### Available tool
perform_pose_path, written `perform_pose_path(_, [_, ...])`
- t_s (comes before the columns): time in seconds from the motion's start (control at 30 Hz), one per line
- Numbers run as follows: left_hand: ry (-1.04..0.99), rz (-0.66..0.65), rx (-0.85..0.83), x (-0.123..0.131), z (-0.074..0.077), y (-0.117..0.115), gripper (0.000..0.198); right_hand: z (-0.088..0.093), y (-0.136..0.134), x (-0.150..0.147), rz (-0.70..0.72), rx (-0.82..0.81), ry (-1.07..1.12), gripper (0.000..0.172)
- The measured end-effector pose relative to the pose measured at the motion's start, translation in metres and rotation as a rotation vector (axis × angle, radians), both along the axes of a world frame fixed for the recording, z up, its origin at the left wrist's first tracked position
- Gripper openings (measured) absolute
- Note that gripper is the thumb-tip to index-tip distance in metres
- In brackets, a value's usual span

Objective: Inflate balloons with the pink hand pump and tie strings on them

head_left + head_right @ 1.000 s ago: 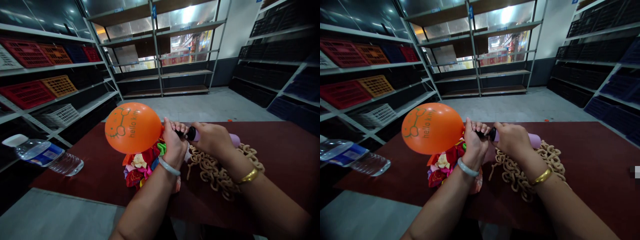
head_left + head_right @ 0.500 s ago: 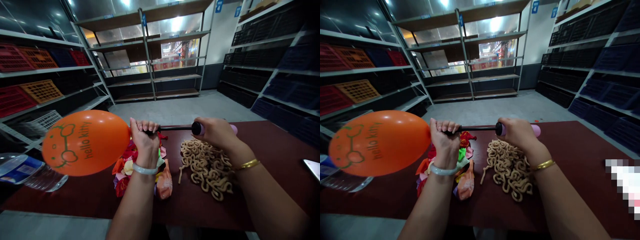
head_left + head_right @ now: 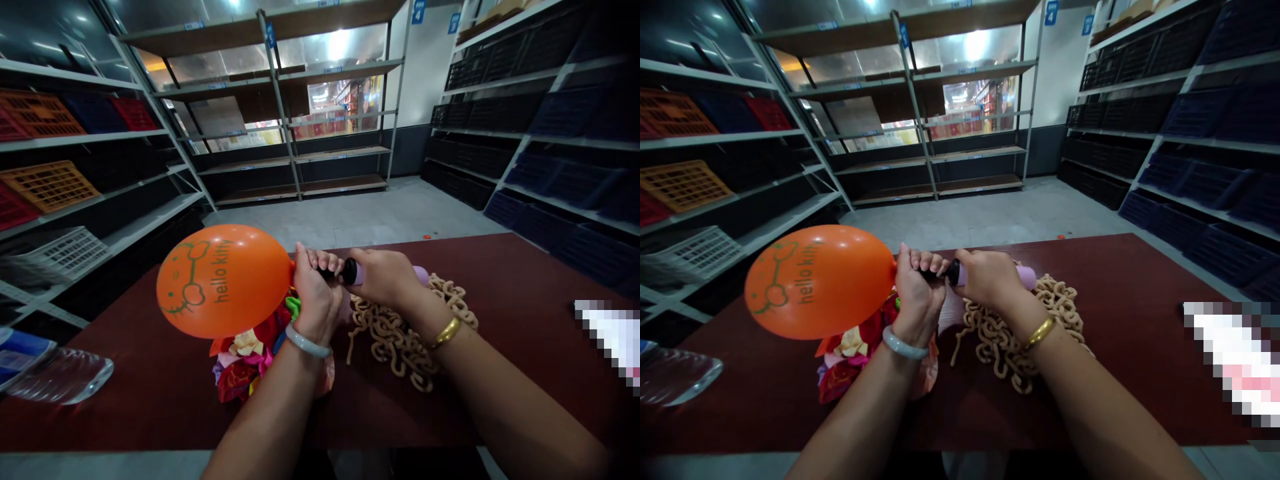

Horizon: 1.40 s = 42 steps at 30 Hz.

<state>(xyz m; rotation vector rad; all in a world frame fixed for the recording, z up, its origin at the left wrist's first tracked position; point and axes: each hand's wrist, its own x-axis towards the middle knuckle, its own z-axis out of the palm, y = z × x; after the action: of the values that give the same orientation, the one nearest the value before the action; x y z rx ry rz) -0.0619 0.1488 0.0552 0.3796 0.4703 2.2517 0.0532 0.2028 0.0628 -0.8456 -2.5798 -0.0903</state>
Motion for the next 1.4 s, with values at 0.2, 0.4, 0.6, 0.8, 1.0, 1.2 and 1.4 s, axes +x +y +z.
perform_pose_path(0.2, [-0.016,0.132,0.024,-0.043,0.017,-0.012,0.050,-0.005,0.026,0.013,-0.025,0.021,-0.017,0.038])
perform_pose_path(0.4, [-0.017,0.230,0.085,-0.065,0.034,-0.028,0.051,0.005,0.037,0.029,-0.068,0.119,0.015,0.035])
perform_pose_path(0.6, [-0.086,0.149,0.066,-0.035,0.013,-0.008,0.046,0.007,0.019,0.020,-0.104,0.232,-0.069,0.038])
perform_pose_path(0.8, [-0.059,-0.007,0.035,0.004,0.000,0.001,0.045,0.004,-0.001,0.005,-0.056,0.143,-0.039,0.032])
perform_pose_path(1.0, [0.011,0.052,-0.032,0.003,0.004,-0.003,0.046,-0.006,-0.001,-0.004,-0.019,0.037,0.021,0.035])
perform_pose_path(1.2, [0.063,0.168,0.027,-0.040,0.025,-0.019,0.048,-0.010,0.025,0.008,0.011,0.014,0.031,0.038])
perform_pose_path(1.4, [0.074,0.283,0.071,-0.063,0.039,-0.032,0.048,-0.009,0.046,0.024,-0.014,0.066,0.072,0.039])
